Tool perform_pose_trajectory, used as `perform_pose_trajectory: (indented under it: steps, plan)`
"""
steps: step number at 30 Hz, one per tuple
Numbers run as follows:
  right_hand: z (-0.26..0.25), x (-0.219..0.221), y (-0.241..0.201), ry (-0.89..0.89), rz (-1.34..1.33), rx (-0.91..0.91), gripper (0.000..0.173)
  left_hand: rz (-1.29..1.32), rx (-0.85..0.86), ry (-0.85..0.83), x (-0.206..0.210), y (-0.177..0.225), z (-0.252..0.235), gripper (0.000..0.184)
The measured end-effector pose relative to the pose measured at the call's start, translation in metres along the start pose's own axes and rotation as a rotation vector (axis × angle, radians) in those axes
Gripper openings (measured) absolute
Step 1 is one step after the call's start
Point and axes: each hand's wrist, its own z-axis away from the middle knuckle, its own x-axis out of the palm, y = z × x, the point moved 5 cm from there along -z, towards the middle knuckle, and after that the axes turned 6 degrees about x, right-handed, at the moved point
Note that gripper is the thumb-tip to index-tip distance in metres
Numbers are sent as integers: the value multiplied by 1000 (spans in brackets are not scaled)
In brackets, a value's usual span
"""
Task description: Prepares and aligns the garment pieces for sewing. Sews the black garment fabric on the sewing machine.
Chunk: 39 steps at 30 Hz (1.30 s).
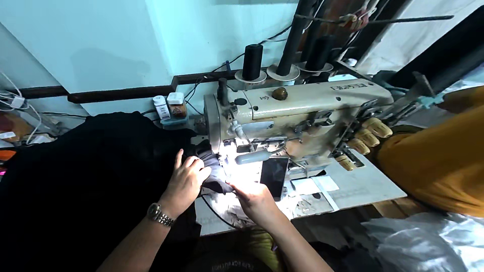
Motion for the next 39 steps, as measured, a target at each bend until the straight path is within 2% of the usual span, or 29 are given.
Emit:
perform_pose_trajectory:
  steps: [5,7,9,10,12,14,15,17,19,28,39]
  plan:
    - [-15,11,6,17,22,18,27,-5,-53,-6,3,-12,-8,38]
    - [-17,13,3,10,35,23,24,51,-104,-90,-5,-13,-6,48]
    - [-13,12,2,8,33,46,20,193,-136,-222,-15,-11,1,51]
    - [-9,12,1,22,26,50,20,289,-152,-234,-19,-11,4,55]
    - [-4,13,1,32,0,69,21,439,-240,-37,-20,-13,3,54]
    - [0,15,1,41,-13,86,23,440,-373,214,-2,-20,-4,46]
    - [1,16,1,48,-14,88,23,404,-426,276,12,-24,-9,48]
    - [2,17,1,52,-20,91,23,365,-517,276,36,-32,-15,60]
    - [4,17,1,58,-30,102,22,380,-525,279,44,-39,-18,62]
    - [11,25,3,75,-72,166,26,390,-518,259,44,-38,-16,44]
    - [10,25,2,79,-64,173,28,396,-514,279,46,-39,-15,44]
